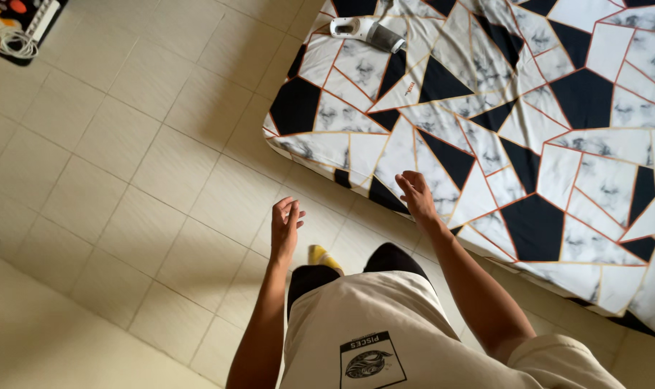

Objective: The person disconnects and coils a power strip cord, stores an object in a wardrobe, and uses a handheld vacuum cleaner to clean the surface of a bed.

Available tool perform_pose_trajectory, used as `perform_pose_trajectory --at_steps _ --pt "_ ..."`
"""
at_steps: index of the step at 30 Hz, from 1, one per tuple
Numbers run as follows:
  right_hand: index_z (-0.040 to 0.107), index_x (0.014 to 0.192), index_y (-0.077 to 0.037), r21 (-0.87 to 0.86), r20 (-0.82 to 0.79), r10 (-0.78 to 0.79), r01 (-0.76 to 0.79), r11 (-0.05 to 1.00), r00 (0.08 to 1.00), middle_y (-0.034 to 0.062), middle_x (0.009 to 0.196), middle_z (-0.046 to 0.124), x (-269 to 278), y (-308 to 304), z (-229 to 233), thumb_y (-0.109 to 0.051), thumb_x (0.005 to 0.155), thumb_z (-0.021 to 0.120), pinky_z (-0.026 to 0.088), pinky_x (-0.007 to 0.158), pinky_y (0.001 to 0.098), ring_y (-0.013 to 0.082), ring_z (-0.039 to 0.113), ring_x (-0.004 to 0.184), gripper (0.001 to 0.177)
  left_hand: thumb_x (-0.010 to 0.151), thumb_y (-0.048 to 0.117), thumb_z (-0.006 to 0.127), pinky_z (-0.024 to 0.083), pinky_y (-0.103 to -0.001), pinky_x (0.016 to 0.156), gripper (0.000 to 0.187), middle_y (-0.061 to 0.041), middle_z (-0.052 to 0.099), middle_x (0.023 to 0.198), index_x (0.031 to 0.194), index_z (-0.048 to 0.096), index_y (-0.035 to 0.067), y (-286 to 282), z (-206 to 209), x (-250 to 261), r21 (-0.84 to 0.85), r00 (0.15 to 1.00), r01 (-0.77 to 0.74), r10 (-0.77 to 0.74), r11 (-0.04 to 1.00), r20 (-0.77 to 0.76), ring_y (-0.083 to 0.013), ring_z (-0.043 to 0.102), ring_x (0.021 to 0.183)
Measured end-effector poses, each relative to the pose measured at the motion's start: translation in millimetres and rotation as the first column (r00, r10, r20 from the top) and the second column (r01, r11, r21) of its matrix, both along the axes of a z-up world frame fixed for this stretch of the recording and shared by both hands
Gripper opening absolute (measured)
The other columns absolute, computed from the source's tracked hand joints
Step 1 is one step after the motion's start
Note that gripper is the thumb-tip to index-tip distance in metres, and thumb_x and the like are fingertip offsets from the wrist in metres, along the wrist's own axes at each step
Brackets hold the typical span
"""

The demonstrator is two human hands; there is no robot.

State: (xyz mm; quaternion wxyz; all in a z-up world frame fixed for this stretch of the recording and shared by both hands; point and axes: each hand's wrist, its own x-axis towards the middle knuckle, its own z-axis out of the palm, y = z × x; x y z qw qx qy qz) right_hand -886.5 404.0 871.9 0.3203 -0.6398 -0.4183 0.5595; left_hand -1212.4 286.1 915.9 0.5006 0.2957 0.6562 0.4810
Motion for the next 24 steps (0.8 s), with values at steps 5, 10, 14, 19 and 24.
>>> perform_pose_trajectory --at_steps 5,10,14,19,24 --pt "0.052 0.137 -0.003 0.013 -0.026 -0.047 0.047 0.999 0.999 0.0124 0.138 0.059 -74.8 26.9 4.5 -0.053 0.095 0.064 0.053 0.099 0.0424 0.0249 0.058 0.129 0.067 0.1 0.049 0.056 0.053 -0.035 0.091 0.063 -0.014 0.059 0.137 0.142 0.044 0.003 58.9 5.7 -101.9 0.001 0.998 0.055 -0.055 0.998 -0.019 -0.0216 0.065 0.111" --pt "0.052 0.138 -0.004 0.015 -0.049 -0.122 0.123 0.992 0.991 0.0112 0.139 0.057 -123.5 82.0 4.2 -0.052 0.093 0.064 0.052 0.1 0.0433 0.0234 0.054 0.129 0.067 0.099 0.049 0.056 0.053 -0.035 0.09 0.064 -0.016 0.058 0.139 0.142 0.043 0.003 137.9 -6.4 -151.6 0.016 0.998 0.051 -0.051 0.999 0.027 -0.0215 0.064 0.111" --pt "0.054 0.135 -0.005 -0.026 -0.054 -0.189 0.188 0.982 0.98 0.0097 0.13 0.061 -144.5 134.6 -16.5 -0.052 0.095 0.064 0.052 0.099 0.0415 0.0211 0.058 0.121 0.062 0.101 0.05 0.054 0.053 -0.034 0.091 0.063 -0.014 0.058 0.141 0.143 0.042 0.005 203.8 -20.1 -169.8 -0.01 0.995 0.098 -0.098 0.995 0.024 -0.0206 0.064 0.112" --pt "0.057 0.131 -0.006 -0.101 -0.072 -0.269 0.261 0.96 0.96 0.0095 0.121 0.062 -176.5 216.4 -26.5 -0.051 0.096 0.065 0.052 0.096 0.0399 0.0189 0.059 0.114 0.058 0.098 0.049 0.058 0.053 -0.034 0.089 0.063 -0.015 0.06 0.135 0.141 0.044 0.005 284.3 -12.2 -193.1 -0.047 0.976 0.214 -0.216 0.976 -0.033 -0.0197 0.065 0.109" --pt "0.054 0.132 -0.006 0.003 -0.125 -0.227 0.229 0.973 0.966 0.0088 0.129 0.062 -213.5 292.6 -15.5 -0.047 0.098 0.063 0.053 0.096 0.0384 0.0198 0.059 0.119 0.054 0.101 0.049 0.058 0.053 -0.034 0.089 0.061 -0.014 0.062 0.133 0.14 0.047 0.004 362.5 -10.4 -227.4 -0.014 0.961 0.275 -0.276 0.961 -0.024 -0.0193 0.064 0.107"
